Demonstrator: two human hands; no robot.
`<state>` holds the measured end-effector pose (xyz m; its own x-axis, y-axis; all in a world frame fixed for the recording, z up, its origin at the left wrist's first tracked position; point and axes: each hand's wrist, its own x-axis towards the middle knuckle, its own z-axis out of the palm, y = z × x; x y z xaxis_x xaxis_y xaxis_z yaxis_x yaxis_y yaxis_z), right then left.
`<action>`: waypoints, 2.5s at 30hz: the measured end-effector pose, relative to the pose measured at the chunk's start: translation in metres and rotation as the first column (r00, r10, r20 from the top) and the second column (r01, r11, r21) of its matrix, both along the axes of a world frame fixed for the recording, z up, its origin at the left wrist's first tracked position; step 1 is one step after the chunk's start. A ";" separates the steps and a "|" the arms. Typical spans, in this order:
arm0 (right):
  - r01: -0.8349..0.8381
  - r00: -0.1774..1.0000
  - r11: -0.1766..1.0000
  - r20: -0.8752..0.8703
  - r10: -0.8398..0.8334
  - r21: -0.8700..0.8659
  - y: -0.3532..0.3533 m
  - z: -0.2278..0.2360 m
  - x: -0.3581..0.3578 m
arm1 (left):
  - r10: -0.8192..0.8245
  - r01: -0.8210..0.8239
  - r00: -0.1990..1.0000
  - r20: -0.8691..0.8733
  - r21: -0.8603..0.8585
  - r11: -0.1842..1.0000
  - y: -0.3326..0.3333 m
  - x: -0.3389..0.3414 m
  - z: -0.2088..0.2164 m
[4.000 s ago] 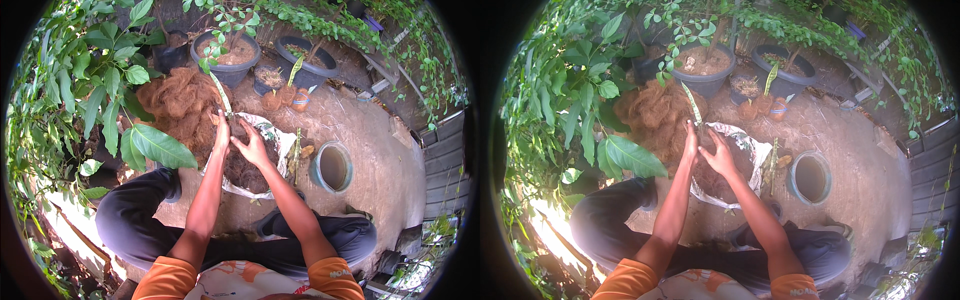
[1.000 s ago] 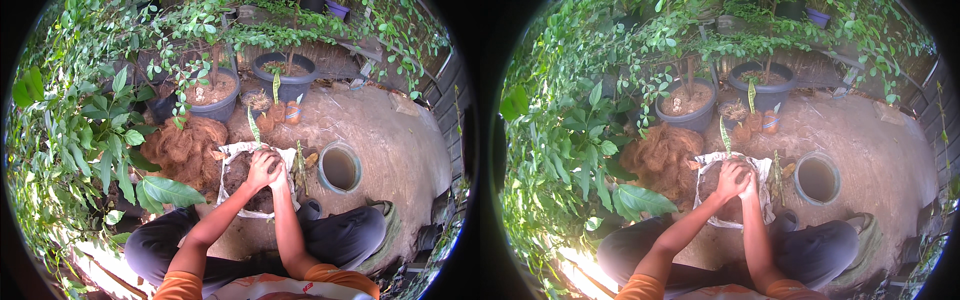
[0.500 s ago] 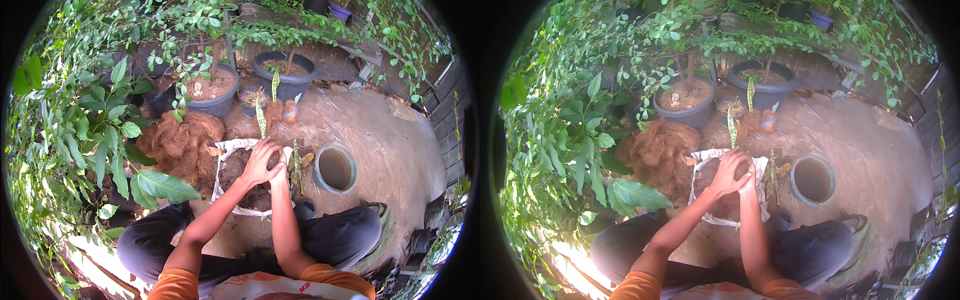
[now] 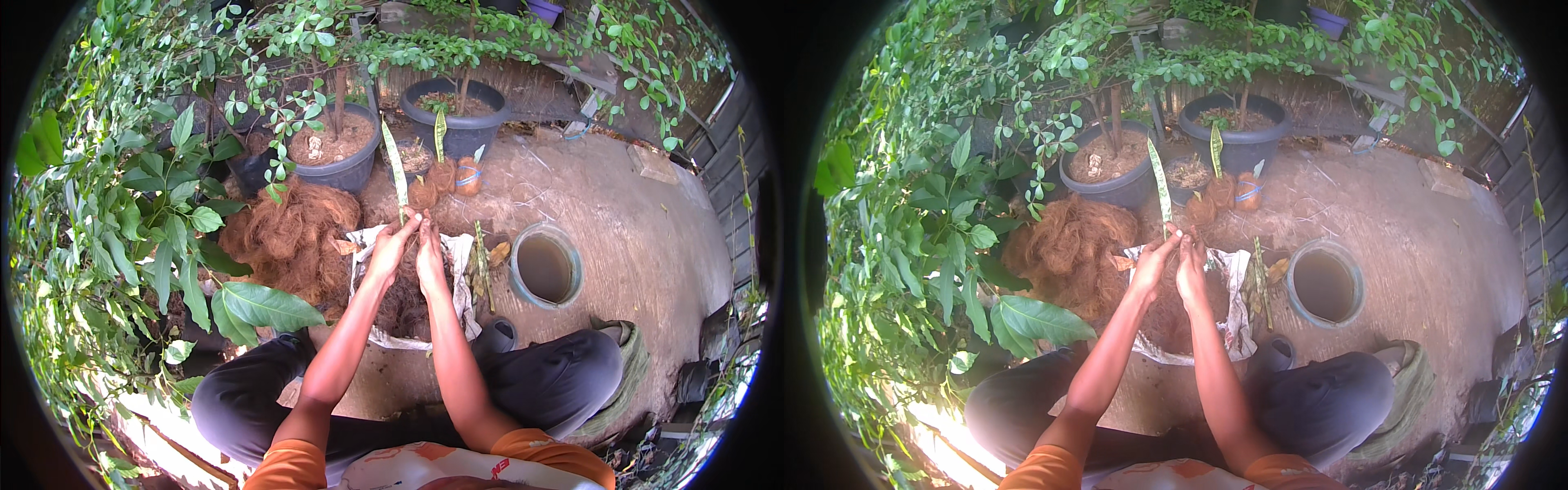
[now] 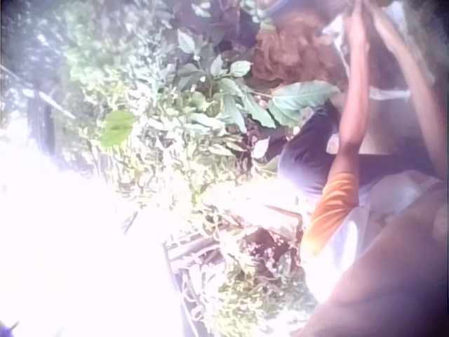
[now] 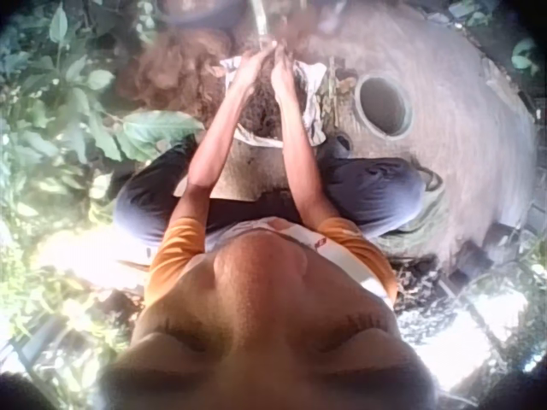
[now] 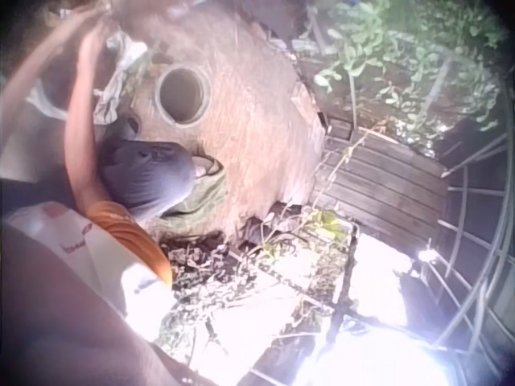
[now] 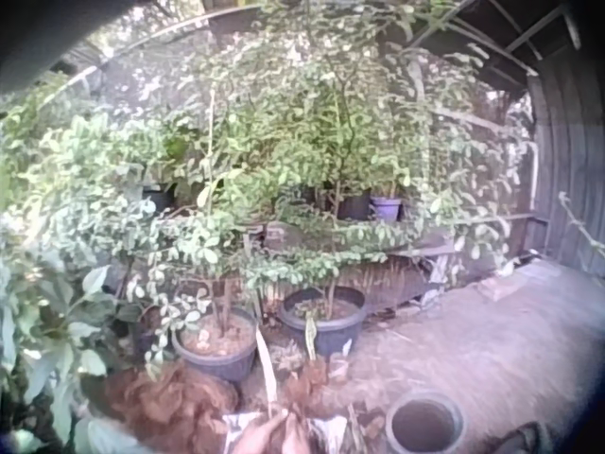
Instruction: The person sits on the ground and repeatedly wraps plant cuttings with soil and fibrous material by hand. They form compact soil balls around the cuttings and place them into a white bag.
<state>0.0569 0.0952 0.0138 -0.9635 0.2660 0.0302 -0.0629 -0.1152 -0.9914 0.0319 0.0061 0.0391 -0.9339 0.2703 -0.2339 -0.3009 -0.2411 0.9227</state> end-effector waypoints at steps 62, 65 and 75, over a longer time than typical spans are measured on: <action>-0.127 0.987 0.557 -0.049 0.152 -0.821 0.001 -0.041 0.007 | -0.073 -0.623 0.229 -0.971 -0.204 0.755 -0.001 0.007 -0.045; -0.087 0.989 0.544 -0.004 0.151 -0.835 0.003 -0.033 0.008 | -0.126 -0.560 0.208 -0.970 -0.224 0.797 -0.004 0.009 -0.043; -0.267 0.956 0.438 -0.180 0.230 -0.859 0.016 -0.046 0.007 | -0.175 -0.560 0.039 -0.984 -0.166 0.812 -0.001 0.004 -0.055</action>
<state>0.0636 0.1116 -0.0327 -0.9961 -0.0786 -0.0406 0.0880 -0.9266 -0.3655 0.0359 0.0046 -0.0159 -0.3812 0.2520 0.8895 0.8869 0.3713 0.2749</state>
